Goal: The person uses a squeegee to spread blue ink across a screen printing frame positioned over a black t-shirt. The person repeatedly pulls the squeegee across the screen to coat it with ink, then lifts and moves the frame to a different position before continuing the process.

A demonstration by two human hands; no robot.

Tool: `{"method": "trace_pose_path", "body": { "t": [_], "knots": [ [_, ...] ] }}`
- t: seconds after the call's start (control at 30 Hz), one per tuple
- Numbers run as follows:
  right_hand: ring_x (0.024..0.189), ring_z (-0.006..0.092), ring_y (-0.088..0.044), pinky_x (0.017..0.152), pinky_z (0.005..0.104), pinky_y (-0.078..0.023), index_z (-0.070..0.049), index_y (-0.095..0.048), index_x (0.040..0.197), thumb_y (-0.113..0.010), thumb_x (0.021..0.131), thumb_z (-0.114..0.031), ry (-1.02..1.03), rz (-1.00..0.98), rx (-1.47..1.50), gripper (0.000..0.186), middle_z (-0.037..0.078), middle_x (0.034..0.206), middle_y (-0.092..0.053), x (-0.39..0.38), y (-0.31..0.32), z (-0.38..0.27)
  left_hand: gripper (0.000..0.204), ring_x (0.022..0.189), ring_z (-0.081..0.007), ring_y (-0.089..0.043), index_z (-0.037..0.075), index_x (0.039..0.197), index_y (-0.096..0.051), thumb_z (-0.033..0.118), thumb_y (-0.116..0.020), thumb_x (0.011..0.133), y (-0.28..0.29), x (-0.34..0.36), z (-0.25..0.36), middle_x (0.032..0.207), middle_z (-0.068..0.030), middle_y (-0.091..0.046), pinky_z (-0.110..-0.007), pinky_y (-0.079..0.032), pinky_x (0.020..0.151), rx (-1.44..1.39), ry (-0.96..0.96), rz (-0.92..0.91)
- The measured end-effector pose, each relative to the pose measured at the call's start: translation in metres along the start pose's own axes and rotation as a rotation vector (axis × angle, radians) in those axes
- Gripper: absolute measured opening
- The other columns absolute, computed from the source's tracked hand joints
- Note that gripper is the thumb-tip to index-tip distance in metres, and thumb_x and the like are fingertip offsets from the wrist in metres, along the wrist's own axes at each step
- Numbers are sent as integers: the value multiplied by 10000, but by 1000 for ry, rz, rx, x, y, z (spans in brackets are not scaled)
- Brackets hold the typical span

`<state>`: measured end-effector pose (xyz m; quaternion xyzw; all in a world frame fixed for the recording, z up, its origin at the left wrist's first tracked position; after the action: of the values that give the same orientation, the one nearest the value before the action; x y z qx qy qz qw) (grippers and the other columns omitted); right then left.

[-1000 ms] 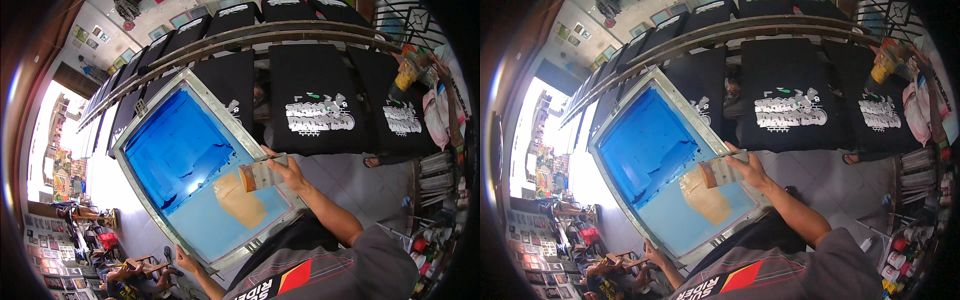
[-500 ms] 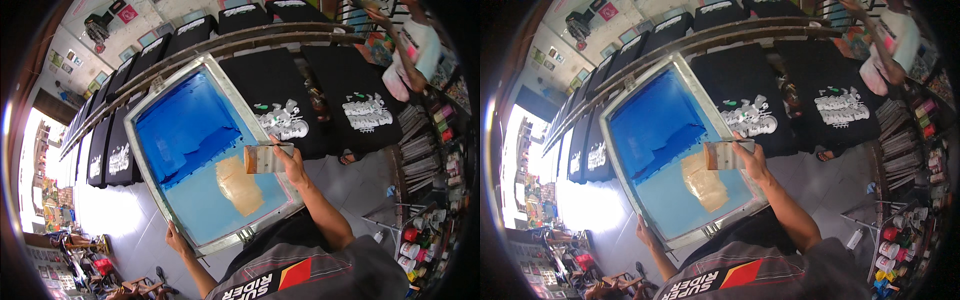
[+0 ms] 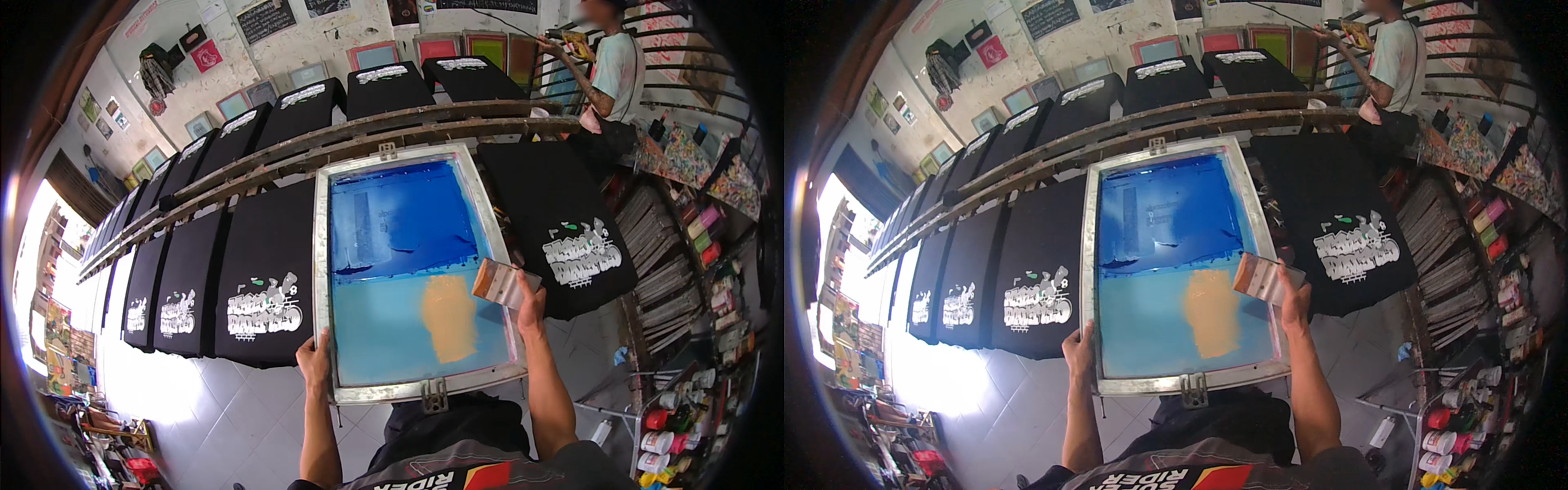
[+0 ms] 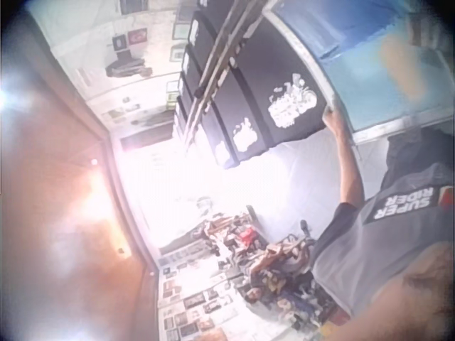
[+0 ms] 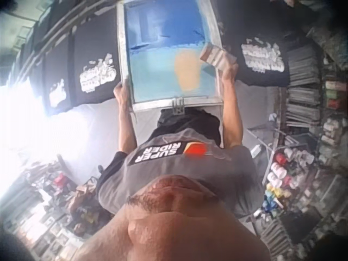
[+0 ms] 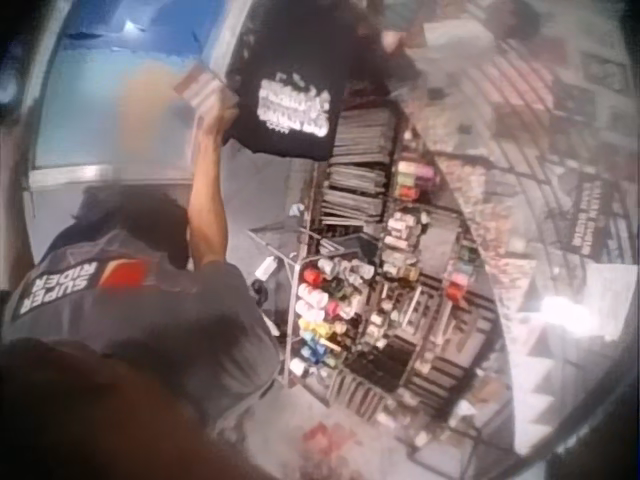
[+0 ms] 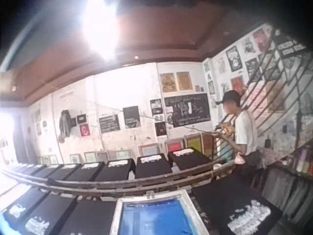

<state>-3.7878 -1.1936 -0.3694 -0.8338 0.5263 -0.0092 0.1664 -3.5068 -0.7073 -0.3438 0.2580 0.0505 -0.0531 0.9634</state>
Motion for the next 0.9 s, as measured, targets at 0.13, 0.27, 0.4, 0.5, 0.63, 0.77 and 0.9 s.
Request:
{"method": "trace_pose_path", "body": {
  "t": [0.13, 0.27, 0.4, 0.5, 0.63, 0.77, 0.9],
  "knots": [
    [1061, 167, -656, 955, 324, -495, 66, -709, 1224, -771, 929, -351, 29, 48, -69, 515, 132, 1175, -721, 27, 7, -12, 491, 629, -58, -432, -83, 901, -761, 405, -763, 948, -29, 14, -3, 654, 35, -556, -280, -337, 534, -46, 57, -58],
    [1048, 177, -660, 964, 327, -488, 61, -706, 1222, -754, 945, -340, 9, 65, -106, 489, 114, 1182, -717, 47, -3, -22, 490, 650, -66, -503, -93, 984, -767, 396, -765, 946, -39, 25, 23, 701, -1, -638, -280, -415, 571, 20, 58, -62],
    [1078, 194, -637, 991, 333, -473, 64, -639, 1235, -773, 930, -355, -33, 75, -48, 536, 122, 1183, -681, 56, -15, -30, 496, 668, -82, -553, -87, 1028, -765, 402, -762, 945, -47, 37, 39, 712, -36, -675, -299, -471, 609, 69, 68, -87],
    [1093, 210, -641, 1000, 354, -484, 36, -623, 1229, -758, 939, -383, -41, 87, 1, 528, 113, 1171, -670, 66, -7, -21, 504, 661, -85, -556, -69, 1034, -763, 428, -738, 955, -53, 41, 43, 695, -56, -673, -306, -477, 613, 134, 22, -84],
    [1132, 211, -659, 1016, 366, -500, 22, -642, 1281, -738, 950, -396, -101, 34, 29, 542, 106, 1252, -675, 73, 1, -1, 499, 669, -79, -552, -50, 1057, -755, 440, -712, 970, -60, 50, 35, 690, -65, -676, -298, -472, 622, 179, 22, -126],
    [1095, 180, -659, 976, 330, -492, 58, -667, 1259, -714, 982, -359, -148, 48, 12, 503, 117, 1224, -690, 71, 5, 5, 468, 694, -66, -543, -49, 1079, -755, 407, -709, 985, -64, 45, 35, 717, -49, -690, -284, -459, 623, 181, 104, -190],
    [1132, 185, -636, 1015, 342, -461, 75, -652, 1267, -748, 958, -361, -77, 125, -141, 543, 135, 1287, -660, 75, -1, 4, 414, 697, -62, -552, -54, 1099, -758, 345, -727, 989, -77, 42, 16, 790, -8, -698, -256, -451, 614, -63, 171, -155]
  ]
}}
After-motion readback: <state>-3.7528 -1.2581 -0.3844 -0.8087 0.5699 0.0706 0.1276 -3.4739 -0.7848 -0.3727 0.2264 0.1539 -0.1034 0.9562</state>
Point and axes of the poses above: each hand's wrist, its own x-axis towards the middle knuckle, its own y-axis out of the back of the hand, z = x × y, the point moved 9 cm from there along x, towards the middle knuckle
